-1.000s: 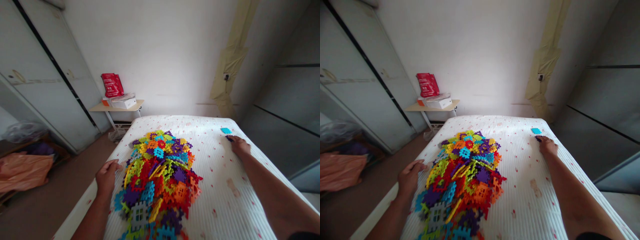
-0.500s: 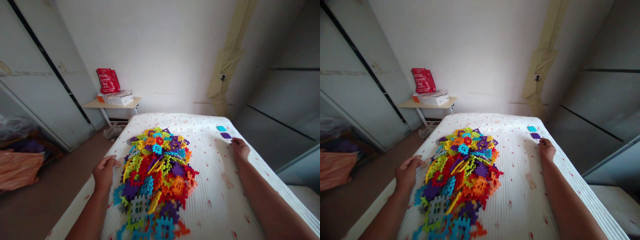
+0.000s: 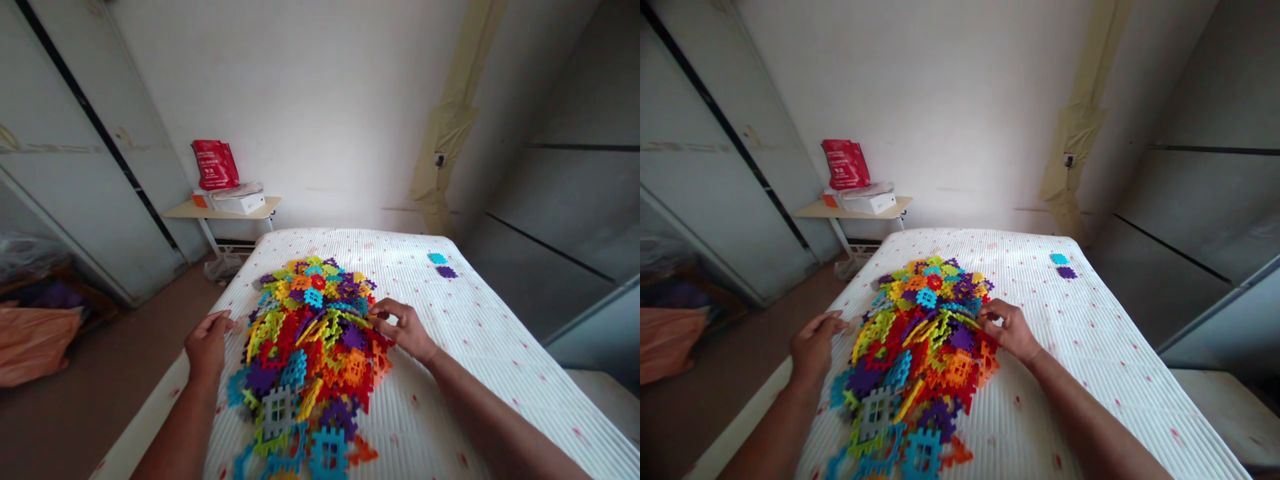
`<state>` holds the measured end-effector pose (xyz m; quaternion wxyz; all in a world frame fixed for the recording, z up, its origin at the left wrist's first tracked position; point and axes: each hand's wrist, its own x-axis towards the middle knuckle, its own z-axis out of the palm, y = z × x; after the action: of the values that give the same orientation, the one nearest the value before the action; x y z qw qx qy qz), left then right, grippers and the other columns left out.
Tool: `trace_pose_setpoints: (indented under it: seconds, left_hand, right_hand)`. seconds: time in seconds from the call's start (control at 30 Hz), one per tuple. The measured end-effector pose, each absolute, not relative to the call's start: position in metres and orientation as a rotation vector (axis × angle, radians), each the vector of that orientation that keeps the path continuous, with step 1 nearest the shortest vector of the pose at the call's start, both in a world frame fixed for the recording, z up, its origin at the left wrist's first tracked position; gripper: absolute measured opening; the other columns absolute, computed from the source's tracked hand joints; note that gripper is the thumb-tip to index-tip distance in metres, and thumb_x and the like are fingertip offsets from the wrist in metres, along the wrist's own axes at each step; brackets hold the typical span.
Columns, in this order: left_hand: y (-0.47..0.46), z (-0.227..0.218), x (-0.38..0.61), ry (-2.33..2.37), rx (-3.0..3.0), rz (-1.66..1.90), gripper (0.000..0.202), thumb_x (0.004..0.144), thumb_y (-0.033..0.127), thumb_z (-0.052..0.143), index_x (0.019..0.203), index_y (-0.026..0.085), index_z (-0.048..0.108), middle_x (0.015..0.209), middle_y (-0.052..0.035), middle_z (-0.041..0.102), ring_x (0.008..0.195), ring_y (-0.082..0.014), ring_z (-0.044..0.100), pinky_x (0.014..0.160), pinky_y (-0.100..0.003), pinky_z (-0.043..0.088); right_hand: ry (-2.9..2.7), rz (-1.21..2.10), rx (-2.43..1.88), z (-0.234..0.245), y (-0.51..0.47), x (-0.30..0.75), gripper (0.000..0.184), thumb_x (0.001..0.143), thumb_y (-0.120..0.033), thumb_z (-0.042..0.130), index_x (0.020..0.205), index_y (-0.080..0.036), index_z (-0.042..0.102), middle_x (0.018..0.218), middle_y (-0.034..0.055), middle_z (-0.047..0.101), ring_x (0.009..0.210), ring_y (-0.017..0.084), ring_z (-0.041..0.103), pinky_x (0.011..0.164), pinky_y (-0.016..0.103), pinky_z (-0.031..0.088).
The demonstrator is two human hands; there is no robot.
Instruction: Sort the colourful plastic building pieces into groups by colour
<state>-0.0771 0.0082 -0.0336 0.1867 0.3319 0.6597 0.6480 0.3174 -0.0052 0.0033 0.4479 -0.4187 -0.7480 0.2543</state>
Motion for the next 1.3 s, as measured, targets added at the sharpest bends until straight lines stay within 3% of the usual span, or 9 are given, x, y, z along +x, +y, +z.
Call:
trace_pose_setpoints:
  seconds: [0.17, 0.3, 0.47, 0.7, 0.87, 0.97, 1.07, 1.2, 1.3]
  left_hand:
    - [0.007, -0.031, -0.075, 1.869, 0.921, 1.831, 0.029, 0.059, 0.034, 0.062, 0.079, 0.014, 0.067, 0.059, 0.0009, 0.061, 0.061, -0.0152, 0.057, 0.070, -0.031, 0.047]
    - [0.008, -0.032, -0.076, 1.860, 0.943, 1.826, 0.031, 0.059, 0.034, 0.061, 0.082, 0.014, 0.067, 0.057, 0.0014, 0.060, 0.060, -0.0153, 0.057, 0.070, -0.031, 0.047]
    - [0.006, -0.030, -0.075, 1.870, 0.976, 1.818, 0.030, 0.060, 0.036, 0.061, 0.080, 0.013, 0.066, 0.056, 0.0012, 0.061, 0.058, -0.0147, 0.057, 0.068, -0.029, 0.047]
    - [0.006, -0.031, -0.075, 1.912, 1.066, 1.786, 0.031, 0.065, 0.040, 0.058, 0.080, 0.013, 0.066, 0.056, 0.0002, 0.060, 0.058, -0.0159, 0.059, 0.069, -0.032, 0.049]
    - [-0.001, -0.018, -0.066, 1.877, 1.298, 1.715, 0.028, 0.066, 0.040, 0.059, 0.077, 0.017, 0.068, 0.075, -0.0042, 0.067, 0.077, -0.0203, 0.062, 0.080, -0.034, 0.047]
    - [-0.002, 0.005, -0.049, 1.738, 1.789, 1.483, 0.021, 0.071, 0.036, 0.058, 0.077, 0.021, 0.071, 0.087, -0.0047, 0.069, 0.091, -0.0208, 0.060, 0.088, -0.034, 0.043]
    - [0.005, 0.030, -0.029, 1.709, 2.304, 0.981, 0.021, 0.077, 0.027, 0.053, 0.081, 0.025, 0.073, 0.091, -0.0042, 0.070, 0.095, -0.0209, 0.056, 0.089, -0.036, 0.040]
    - [0.019, 0.047, -0.008, 1.899, 2.483, 0.462, 0.026, 0.075, 0.021, 0.052, 0.088, 0.030, 0.073, 0.092, -0.0042, 0.068, 0.094, -0.0238, 0.054, 0.084, -0.038, 0.038]
    - [0.029, 0.046, -0.002, 1.968, 2.502, 0.266, 0.029, 0.074, 0.020, 0.051, 0.087, 0.033, 0.073, 0.093, -0.0045, 0.067, 0.098, -0.0253, 0.054, 0.079, -0.037, 0.038]
  right_hand:
    - [-2.252, 0.389, -0.764, 0.015, -0.026, 0.292, 0.012, 0.085, -0.026, 0.054, 0.087, -0.018, 0.063, 0.077, 0.0047, 0.065, 0.070, 0.014, 0.060, 0.066, 0.025, 0.048]
    - [-2.449, 0.224, -0.761, 0.008, -0.029, 0.288, 0.020, 0.090, -0.022, 0.044, 0.093, -0.020, 0.064, 0.085, 0.0066, 0.066, 0.081, 0.016, 0.062, 0.073, 0.027, 0.050]
    - [-2.263, 0.055, -0.963, -0.009, -0.018, 0.294, 0.026, 0.092, -0.026, 0.041, 0.104, -0.021, 0.064, 0.110, 0.0098, 0.063, 0.096, 0.020, 0.063, 0.082, 0.033, 0.054]
    - [-2.240, 0.006, -1.021, -0.018, -0.011, 0.302, 0.024, 0.090, -0.025, 0.045, 0.106, -0.021, 0.063, 0.111, 0.0091, 0.063, 0.098, 0.022, 0.061, 0.083, 0.038, 0.054]
    - [-2.203, -0.032, -0.975, -0.026, -0.011, 0.300, 0.025, 0.091, -0.027, 0.045, 0.109, -0.021, 0.061, 0.115, 0.0106, 0.061, 0.102, 0.022, 0.060, 0.086, 0.041, 0.052]
    - [-2.144, -0.079, -0.939, -0.030, -0.012, 0.297, 0.024, 0.091, -0.026, 0.045, 0.110, -0.021, 0.060, 0.113, 0.0110, 0.062, 0.100, 0.022, 0.061, 0.085, 0.040, 0.053]
    - [-2.091, -0.124, -0.921, -0.031, -0.011, 0.296, 0.024, 0.091, -0.026, 0.046, 0.109, -0.022, 0.060, 0.112, 0.0112, 0.063, 0.098, 0.022, 0.062, 0.082, 0.039, 0.053]
    - [-2.071, -0.164, -0.920, -0.029, -0.011, 0.298, 0.024, 0.091, -0.023, 0.046, 0.110, -0.021, 0.059, 0.112, 0.0122, 0.063, 0.097, 0.022, 0.062, 0.080, 0.038, 0.053]
    - [-2.069, -0.176, -0.937, -0.028, -0.013, 0.298, 0.024, 0.091, -0.023, 0.044, 0.109, -0.021, 0.059, 0.110, 0.0123, 0.064, 0.096, 0.021, 0.062, 0.080, 0.038, 0.053]
